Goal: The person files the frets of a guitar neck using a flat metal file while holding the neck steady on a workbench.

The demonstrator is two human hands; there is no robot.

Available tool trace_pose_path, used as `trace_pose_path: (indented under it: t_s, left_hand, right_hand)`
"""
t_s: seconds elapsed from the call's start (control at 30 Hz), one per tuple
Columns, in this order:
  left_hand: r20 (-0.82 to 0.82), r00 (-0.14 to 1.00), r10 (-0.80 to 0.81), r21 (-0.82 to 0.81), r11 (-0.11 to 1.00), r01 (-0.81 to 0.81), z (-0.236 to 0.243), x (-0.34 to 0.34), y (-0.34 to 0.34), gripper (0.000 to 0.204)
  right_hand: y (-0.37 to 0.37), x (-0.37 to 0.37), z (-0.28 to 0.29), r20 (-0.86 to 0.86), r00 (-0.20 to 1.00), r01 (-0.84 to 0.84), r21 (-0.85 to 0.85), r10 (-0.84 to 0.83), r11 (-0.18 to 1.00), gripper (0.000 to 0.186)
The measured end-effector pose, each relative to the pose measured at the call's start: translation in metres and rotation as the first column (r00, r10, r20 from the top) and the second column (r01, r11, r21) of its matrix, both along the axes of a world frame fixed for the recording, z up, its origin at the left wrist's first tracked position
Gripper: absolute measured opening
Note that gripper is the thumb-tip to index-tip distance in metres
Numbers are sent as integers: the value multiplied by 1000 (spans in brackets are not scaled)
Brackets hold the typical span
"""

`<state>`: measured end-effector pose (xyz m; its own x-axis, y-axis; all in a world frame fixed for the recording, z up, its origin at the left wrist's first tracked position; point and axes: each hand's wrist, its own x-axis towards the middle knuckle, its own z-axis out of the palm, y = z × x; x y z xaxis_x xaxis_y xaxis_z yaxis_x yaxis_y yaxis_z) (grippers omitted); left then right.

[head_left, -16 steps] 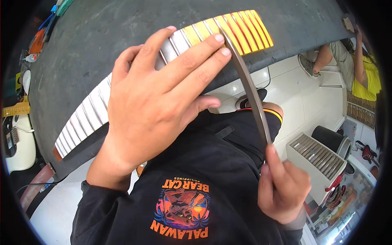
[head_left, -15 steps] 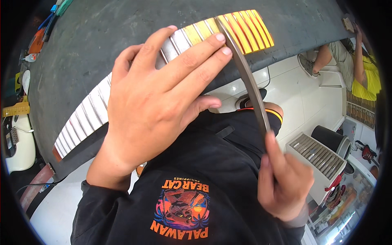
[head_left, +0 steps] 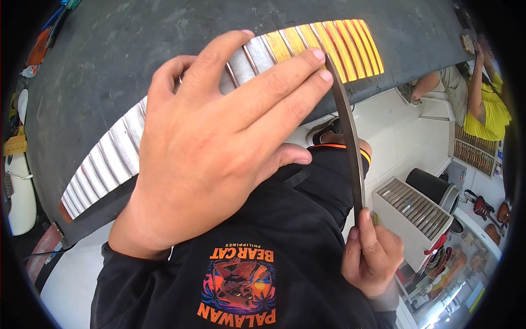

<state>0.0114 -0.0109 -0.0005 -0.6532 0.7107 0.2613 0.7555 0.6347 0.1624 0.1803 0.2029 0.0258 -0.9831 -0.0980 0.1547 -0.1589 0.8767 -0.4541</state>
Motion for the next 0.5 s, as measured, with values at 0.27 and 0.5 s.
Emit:
trace_pose_path:
  t_s: [0.27, 0.5]
  left_hand:
    - [0, 1000, -12, 5, 1000, 12, 3, 1, 2, 66]
    - [80, 997, -4, -23, 1000, 6, 12, 4, 4, 71]
  right_hand:
    - [-5, -86, -2, -55, 998, 26, -54, -29, 998, 45]
    - [22, -4, 13, 16, 994, 113, -83, -112, 990, 51]
